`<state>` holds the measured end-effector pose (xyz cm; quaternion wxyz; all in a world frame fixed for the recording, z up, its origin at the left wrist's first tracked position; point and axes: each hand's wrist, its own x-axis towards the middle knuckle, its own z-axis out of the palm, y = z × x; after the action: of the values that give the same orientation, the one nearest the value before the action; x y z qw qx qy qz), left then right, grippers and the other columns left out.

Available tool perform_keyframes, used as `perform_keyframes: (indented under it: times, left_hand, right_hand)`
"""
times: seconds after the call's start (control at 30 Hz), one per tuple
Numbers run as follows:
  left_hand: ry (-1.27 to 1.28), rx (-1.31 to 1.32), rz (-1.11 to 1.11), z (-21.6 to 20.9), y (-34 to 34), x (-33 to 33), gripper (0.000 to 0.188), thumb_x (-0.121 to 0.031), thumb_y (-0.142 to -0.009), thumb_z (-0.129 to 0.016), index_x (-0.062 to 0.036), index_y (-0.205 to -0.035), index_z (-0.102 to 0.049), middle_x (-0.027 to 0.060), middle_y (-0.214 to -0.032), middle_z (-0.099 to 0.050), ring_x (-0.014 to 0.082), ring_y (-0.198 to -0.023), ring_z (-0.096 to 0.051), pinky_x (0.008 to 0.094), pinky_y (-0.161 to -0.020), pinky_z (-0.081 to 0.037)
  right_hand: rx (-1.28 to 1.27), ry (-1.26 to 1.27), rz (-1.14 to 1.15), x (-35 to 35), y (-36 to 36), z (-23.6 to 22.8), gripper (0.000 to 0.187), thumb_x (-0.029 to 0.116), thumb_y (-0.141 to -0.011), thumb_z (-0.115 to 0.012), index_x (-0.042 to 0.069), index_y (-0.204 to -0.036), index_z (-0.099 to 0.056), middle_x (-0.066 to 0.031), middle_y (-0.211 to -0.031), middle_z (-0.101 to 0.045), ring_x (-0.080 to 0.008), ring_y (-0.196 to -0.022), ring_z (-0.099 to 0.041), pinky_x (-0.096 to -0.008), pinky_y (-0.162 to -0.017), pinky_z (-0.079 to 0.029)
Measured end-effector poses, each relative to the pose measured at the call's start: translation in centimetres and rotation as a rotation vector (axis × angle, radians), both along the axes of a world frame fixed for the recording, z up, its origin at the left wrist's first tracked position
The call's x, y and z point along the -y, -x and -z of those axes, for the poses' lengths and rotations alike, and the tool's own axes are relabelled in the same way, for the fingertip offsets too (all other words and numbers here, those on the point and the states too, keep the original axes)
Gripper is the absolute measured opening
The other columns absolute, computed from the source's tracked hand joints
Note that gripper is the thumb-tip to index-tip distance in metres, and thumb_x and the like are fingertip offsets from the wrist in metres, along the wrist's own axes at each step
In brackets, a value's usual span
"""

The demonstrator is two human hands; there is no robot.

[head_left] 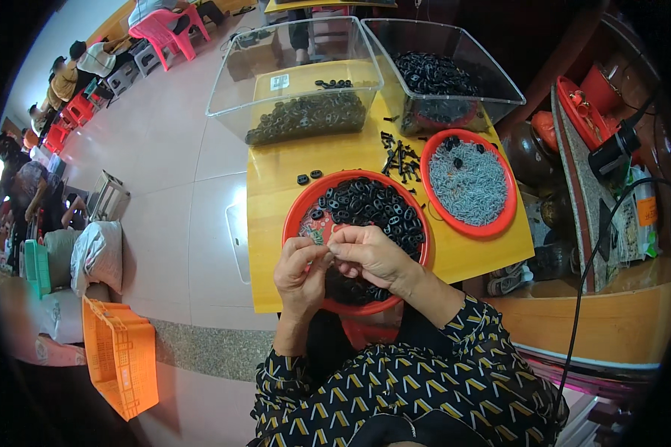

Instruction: The person sits at a table and repeatedly picks up small black plastic buckle halves and metal pins from a red tray. They insert the pins into the buckle halves by hand and place the assembled units into a clear plastic container.

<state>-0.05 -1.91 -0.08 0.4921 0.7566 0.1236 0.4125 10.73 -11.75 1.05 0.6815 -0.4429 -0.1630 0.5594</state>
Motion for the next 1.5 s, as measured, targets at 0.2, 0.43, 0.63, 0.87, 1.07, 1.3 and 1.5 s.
perform_keyframes:
  times: [0.2,0.43,0.63,0.87,1.07,1.3,1.5]
  left_hand:
    - [0.163,-0.021,-0.03,0.4,-0.3,0.3,0.008,0.002,-0.072,-0.063,0.0003,-0.075,-0.056,0.0053,-0.072,-0.05,0.0112,-0.063,-0.048,0.022,-0.055,-0.039]
    - [0.127,0.006,0.002,-0.8,-0.6,0.2,0.005,0.001,-0.076,-0.06,0.0014,-0.076,-0.055,0.0052,-0.073,-0.05,0.0099,-0.062,-0.048,0.0212,-0.053,-0.04]
    - [0.183,-0.036,0.035,-0.9,-0.5,0.5,0.003,0.004,-0.076,-0.057,0.0025,-0.078,-0.057,0.0038,-0.077,-0.051,0.0104,-0.071,-0.049,0.021,-0.063,-0.039]
    - [0.472,-0.175,0.07,0.9,-0.6,0.5,0.011,-0.009,-0.085,-0.051,0.0005,-0.079,-0.054,-0.0003,-0.066,-0.048,0.0062,-0.06,-0.045,0.019,-0.051,-0.037]
    - [0.812,-0.116,0.172,-0.1,0.2,0.0,0.012,-0.011,-0.086,-0.05,-0.0003,-0.081,-0.051,0.0012,-0.068,-0.05,0.0071,-0.057,-0.043,0.019,-0.052,-0.035]
    - [0.944,-0.046,0.259,0.2,0.4,1.0,0.01,-0.009,-0.084,-0.054,0.0002,-0.088,-0.053,0.0002,-0.072,-0.052,0.0059,-0.062,-0.046,0.018,-0.055,-0.037]
    - [1.013,-0.037,0.359,-0.2,0.6,1.9,0.01,-0.011,-0.086,-0.051,-0.001,-0.084,-0.052,0.0008,-0.07,-0.051,0.0071,-0.061,-0.045,0.019,-0.056,-0.036]
  right_hand:
    - [0.57,0.023,0.16,-1.0,0.4,-0.9,0.011,0.009,-0.083,-0.051,0.001,-0.077,-0.057,-0.0028,-0.064,-0.057,-0.0045,-0.055,-0.05,-0.018,-0.045,-0.039]
    - [0.327,0.087,-0.006,-0.8,-0.2,-1.0,0.012,0.013,-0.084,-0.052,0.002,-0.081,-0.057,0.0011,-0.066,-0.054,-0.0027,-0.056,-0.048,-0.0155,-0.046,-0.038]
    - [0.253,0.053,0.001,-0.5,-0.6,-0.7,0.009,0.012,-0.084,-0.053,0.003,-0.081,-0.057,0.0007,-0.066,-0.054,-0.0025,-0.054,-0.047,-0.015,-0.044,-0.036]
    - [0.897,0.067,0.267,-0.6,0.4,-1.2,0.005,0.003,-0.078,-0.054,-0.001,-0.075,-0.055,-0.0091,-0.067,-0.056,-0.0164,-0.058,-0.055,-0.0287,-0.054,-0.045]
    - [1.314,-0.004,0.401,-1.3,-0.6,-0.5,0.003,0.001,-0.075,-0.056,-0.001,-0.077,-0.056,-0.0112,-0.069,-0.056,-0.0196,-0.064,-0.058,-0.0298,-0.058,-0.045]
    - [0.478,0.162,0.169,0.9,-2.1,-1.0,0.015,0.004,-0.081,-0.054,-0.002,-0.095,-0.052,-0.0016,-0.072,-0.055,-0.0048,-0.059,-0.051,-0.0171,-0.052,-0.043]
    - [0.195,0.045,0.164,2.6,-0.8,-1.0,0.014,0.004,-0.081,-0.054,-0.002,-0.094,-0.052,-0.005,-0.075,-0.055,-0.0086,-0.06,-0.053,-0.0177,-0.051,-0.043]
